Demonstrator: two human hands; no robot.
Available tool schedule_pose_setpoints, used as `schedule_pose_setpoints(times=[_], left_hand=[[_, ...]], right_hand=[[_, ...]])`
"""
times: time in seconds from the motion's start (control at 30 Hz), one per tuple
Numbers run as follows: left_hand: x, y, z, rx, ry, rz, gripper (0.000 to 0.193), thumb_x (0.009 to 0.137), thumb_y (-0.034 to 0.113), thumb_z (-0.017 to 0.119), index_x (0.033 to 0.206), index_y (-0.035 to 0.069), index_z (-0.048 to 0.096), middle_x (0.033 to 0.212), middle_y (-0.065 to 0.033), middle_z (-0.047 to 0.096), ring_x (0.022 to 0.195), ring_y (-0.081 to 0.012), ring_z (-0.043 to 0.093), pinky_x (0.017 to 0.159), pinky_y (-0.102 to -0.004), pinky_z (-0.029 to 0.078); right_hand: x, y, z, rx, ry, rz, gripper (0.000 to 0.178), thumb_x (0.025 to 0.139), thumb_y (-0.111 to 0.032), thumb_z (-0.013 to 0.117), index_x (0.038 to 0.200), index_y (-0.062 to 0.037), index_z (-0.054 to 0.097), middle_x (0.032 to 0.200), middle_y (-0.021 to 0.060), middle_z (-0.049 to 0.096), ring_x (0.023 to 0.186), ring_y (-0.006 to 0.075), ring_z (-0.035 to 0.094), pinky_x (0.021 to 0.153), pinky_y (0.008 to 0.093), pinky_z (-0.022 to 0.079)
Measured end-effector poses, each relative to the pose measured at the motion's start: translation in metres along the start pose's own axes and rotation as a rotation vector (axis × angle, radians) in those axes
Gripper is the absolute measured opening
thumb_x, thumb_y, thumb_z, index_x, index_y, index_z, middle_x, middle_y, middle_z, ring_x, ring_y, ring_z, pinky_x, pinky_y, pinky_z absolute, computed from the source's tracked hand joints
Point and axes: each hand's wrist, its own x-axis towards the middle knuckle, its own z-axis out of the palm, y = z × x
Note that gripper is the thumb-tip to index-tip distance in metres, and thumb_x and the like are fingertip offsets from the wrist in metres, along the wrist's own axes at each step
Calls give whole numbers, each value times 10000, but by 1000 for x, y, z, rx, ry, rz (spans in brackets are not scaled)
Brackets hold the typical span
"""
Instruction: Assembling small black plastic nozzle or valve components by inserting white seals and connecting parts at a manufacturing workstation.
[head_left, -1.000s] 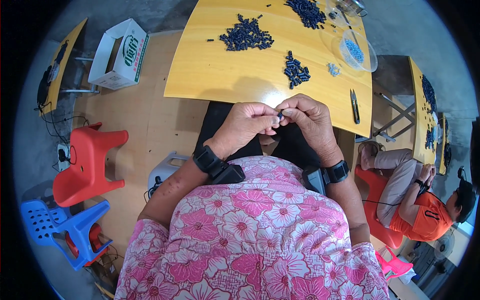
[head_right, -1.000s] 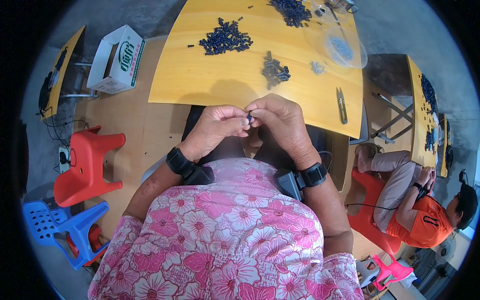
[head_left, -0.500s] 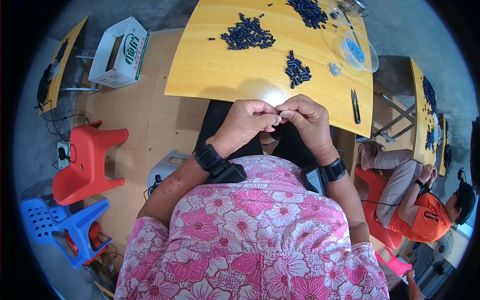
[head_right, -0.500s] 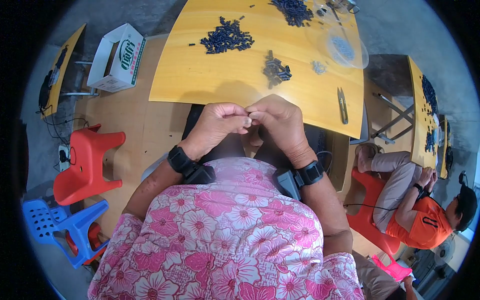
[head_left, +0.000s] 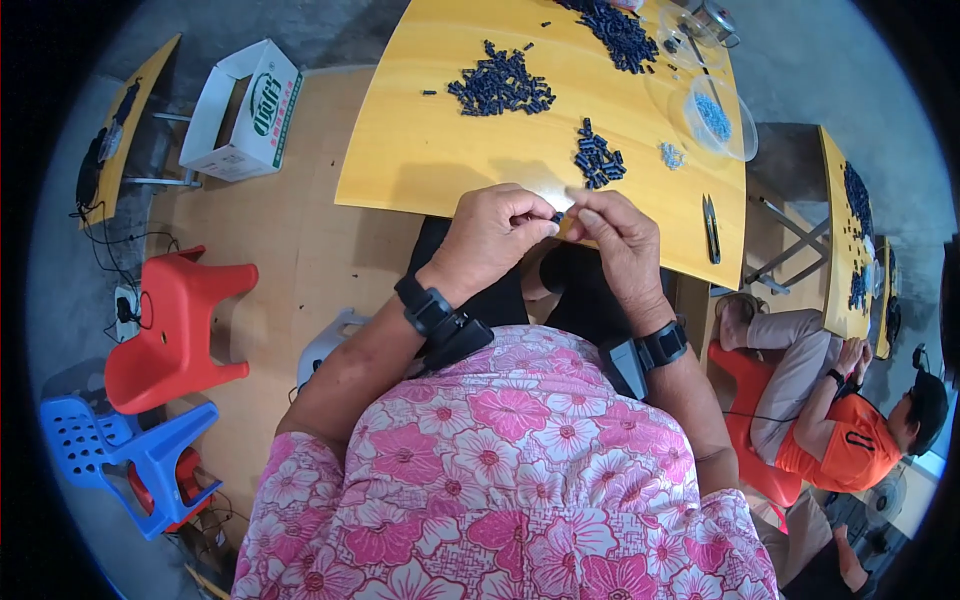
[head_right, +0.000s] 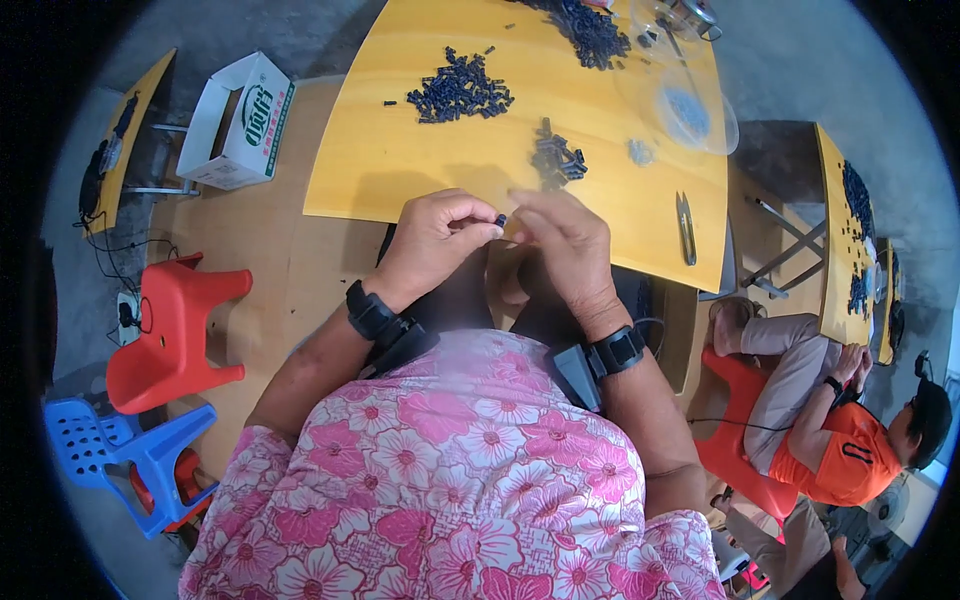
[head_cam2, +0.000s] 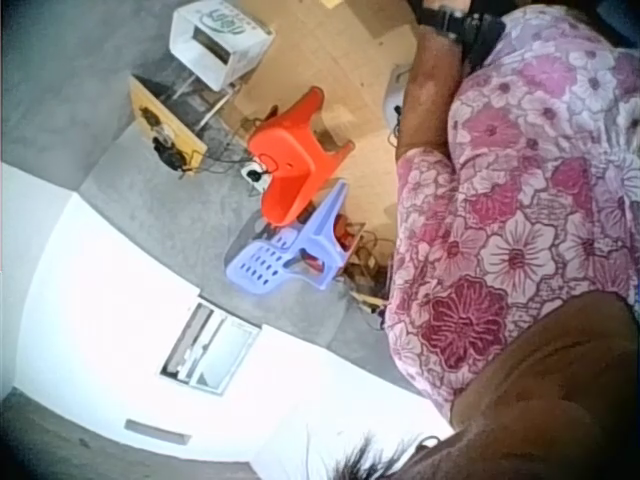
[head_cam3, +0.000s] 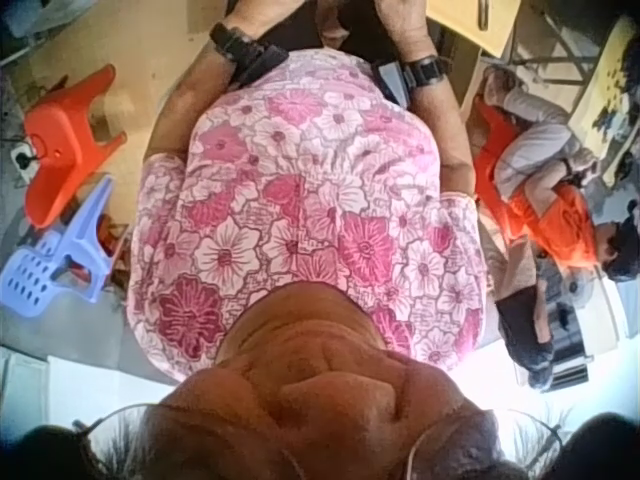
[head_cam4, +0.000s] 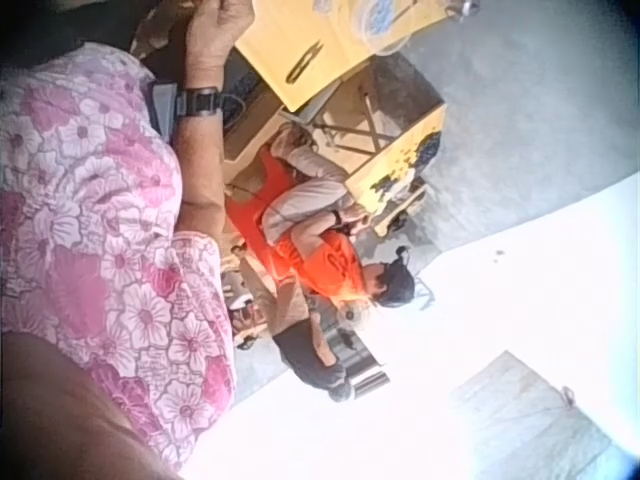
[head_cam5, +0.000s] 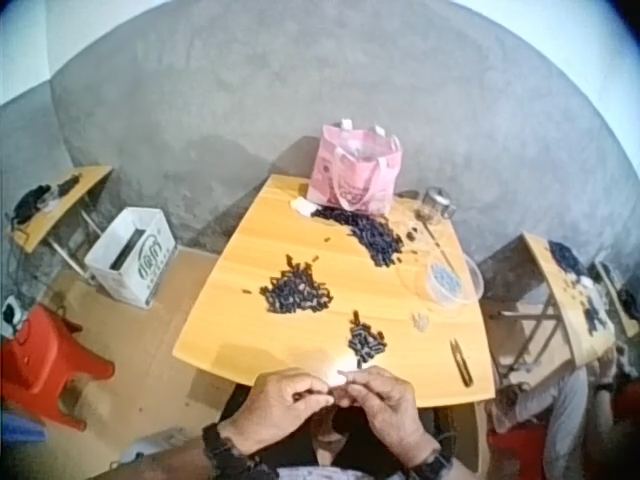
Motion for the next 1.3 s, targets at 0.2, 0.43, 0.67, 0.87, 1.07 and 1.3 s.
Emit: schedule_pose_setpoints(times=[0.2, 0.43, 0.67, 0.87, 1.07, 1.3], left_hand=[[14, -22, -4, 391, 48, 264, 86, 738, 102, 729, 809, 57, 709, 768, -74, 647, 737, -270, 604, 702, -368, 506], [14, -34, 1, 443, 109, 331, 82, 725, 119, 708, 798, 83, 707, 817, -67, 659, 777, -281, 606, 720, -390, 508], [13, -40, 8, 393, 211, 212, 157, 781, 164, 663, 886, 51, 689, 898, -127, 650, 874, -340, 625, 733, -453, 507], [9, -40, 8, 216, 193, 99, 256, 823, 233, 659, 991, 40, 647, 929, -148, 641, 863, -352, 631, 733, -439, 506], [12, -37, 10, 12, 246, -32, 288, 808, 213, 690, 1035, 49, 624, 949, -149, 626, 867, -354, 633, 723, -426, 509], [12, -43, 8, 211, 188, 91, 259, 793, 194, 690, 1020, 79, 640, 975, -118, 616, 886, -336, 632, 726, -423, 515]], right_hand=[[33, -7, 10, 210, 71, 21, 277, 939, -14, 536, 1196, -13, 639, 945, 44, 634, 776, 108, 604, 726, 239, 508], [69, -4, 44, -134, 19, -237, 293, 974, -55, 502, 1244, -18, 609, 998, 60, 620, 878, 116, 592, 772, 240, 490], [74, 0, 64, -285, -81, -317, 295, 900, -98, 553, 1176, -38, 636, 958, 113, 611, 889, 222, 609, 819, 307, 495], [77, 12, 67, -391, -157, -397, 464, 880, -361, 628, 1208, -33, 604, 1018, 172, 597, 949, 326, 597, 846, 370, 490], [84, 17, 62, -457, -168, -438, 598, 840, -498, 629, 1215, -33, 591, 1034, 180, 592, 968, 353, 570, 863, 406, 472], [82, 14, 62, -409, -190, -355, 684, 825, -581, 617, 1198, -9, 591, 1048, 181, 601, 971, 349, 564, 875, 410, 463]])
